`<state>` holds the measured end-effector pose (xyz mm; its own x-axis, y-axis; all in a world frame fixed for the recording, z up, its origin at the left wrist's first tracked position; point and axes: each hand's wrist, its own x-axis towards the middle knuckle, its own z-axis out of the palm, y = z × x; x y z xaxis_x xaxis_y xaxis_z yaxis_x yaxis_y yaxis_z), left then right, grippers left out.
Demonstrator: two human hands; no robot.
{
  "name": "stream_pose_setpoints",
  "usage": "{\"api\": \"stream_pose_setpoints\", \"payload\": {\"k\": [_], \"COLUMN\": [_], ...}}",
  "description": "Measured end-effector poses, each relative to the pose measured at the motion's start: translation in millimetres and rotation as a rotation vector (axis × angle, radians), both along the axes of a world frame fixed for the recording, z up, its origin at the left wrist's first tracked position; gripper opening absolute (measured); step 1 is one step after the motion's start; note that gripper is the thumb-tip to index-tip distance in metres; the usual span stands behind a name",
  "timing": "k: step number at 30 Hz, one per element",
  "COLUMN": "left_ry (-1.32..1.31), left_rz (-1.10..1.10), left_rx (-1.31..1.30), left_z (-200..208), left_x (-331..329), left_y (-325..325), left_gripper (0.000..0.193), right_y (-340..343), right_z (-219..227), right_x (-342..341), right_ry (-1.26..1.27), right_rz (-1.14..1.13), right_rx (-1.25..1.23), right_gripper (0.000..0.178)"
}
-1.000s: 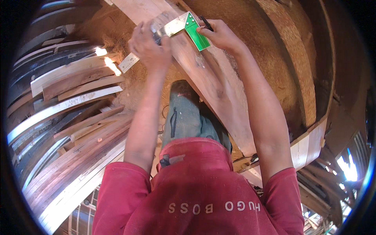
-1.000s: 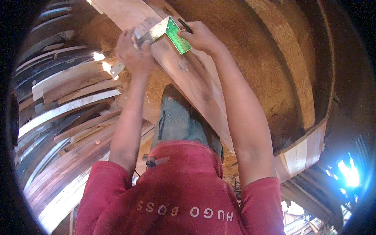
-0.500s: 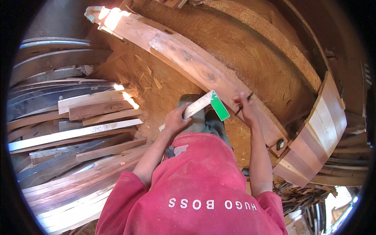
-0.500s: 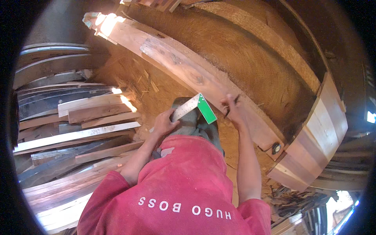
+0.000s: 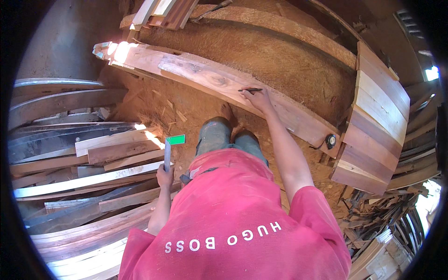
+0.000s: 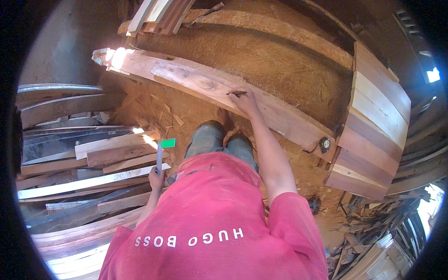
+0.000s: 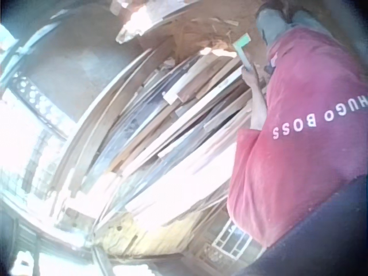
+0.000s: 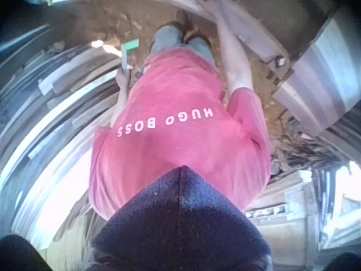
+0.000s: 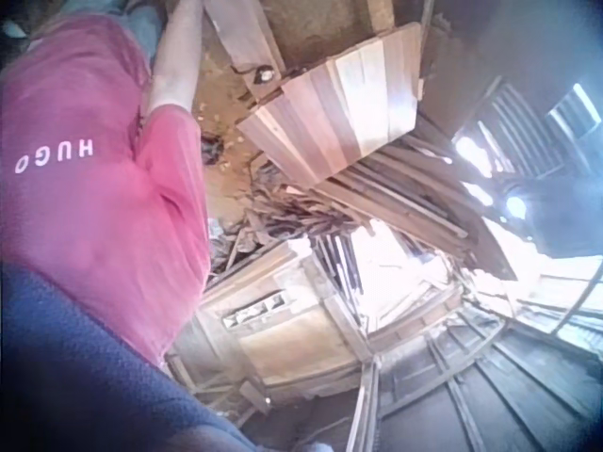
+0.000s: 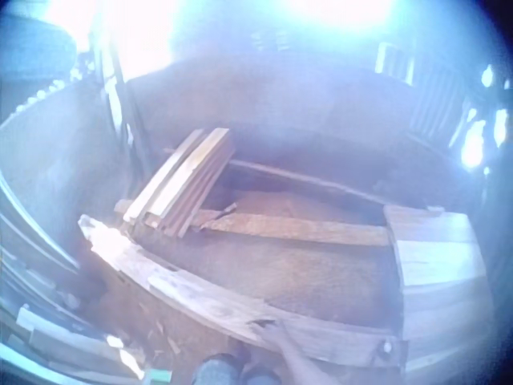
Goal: The person marks a wood plank using a square and a pen, then moves the marked plank to a stack.
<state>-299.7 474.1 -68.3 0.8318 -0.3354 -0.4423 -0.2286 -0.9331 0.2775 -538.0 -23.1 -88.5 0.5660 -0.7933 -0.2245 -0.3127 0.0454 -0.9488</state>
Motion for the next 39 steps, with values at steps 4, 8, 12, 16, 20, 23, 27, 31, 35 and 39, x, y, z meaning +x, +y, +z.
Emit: {"api": "stream_pose_setpoints", "payload": {"k": [4,8,12,16,20,23,27,31,35,39], "left_ry": [-0.009,-0.051,-0.069,0.007,0.103,0.119,0.188,0.293,-0.265,-0.415], "left_rz": [-0.018,-0.038,-0.063,-0.144,-0.514,-0.923,-1.356,-1.460,-1.484,-1.672], "left_rx": [-0.038,-0.118,-0.183,-0.349,-0.514,-0.483,-0.647,-0.640,-0.660,-0.154], "left_z": [0,10,6,7,61,98,91,81,27,-22], "left_x": [-18,1,11,15,-18,-45,-87,-97,-53,-20], "left_y": [0,-7,-51,-87,-173,-243,-322,-375,-414,-444], "left_gripper": [0.039,0.041,0.041,0.042,0.046,0.057,0.065,0.080,0.094,0.104], "right_y": [6,16,6,12,42,82,122,187,303,405], "right_z": [-16,15,12,19,51,110,122,94,85,71], "right_x": [-2,0,-29,-51,-93,-115,-165,-231,-295,-317], "right_ry": [-0.011,0.047,0.053,0.310,0.284,0.051,0.044,-0.055,-0.143,-0.154], "right_rz": [-0.022,0.062,0.020,-0.016,-0.063,-0.005,-0.152,-0.588,-1.029,-1.058], "right_rx": [-0.141,-0.072,-0.164,-0.375,0.045,0.502,0.341,0.472,0.605,0.791], "right_gripper": [0.016,0.014,0.015,0.023,0.037,0.041,0.033,0.019,0.024,0.031]}}
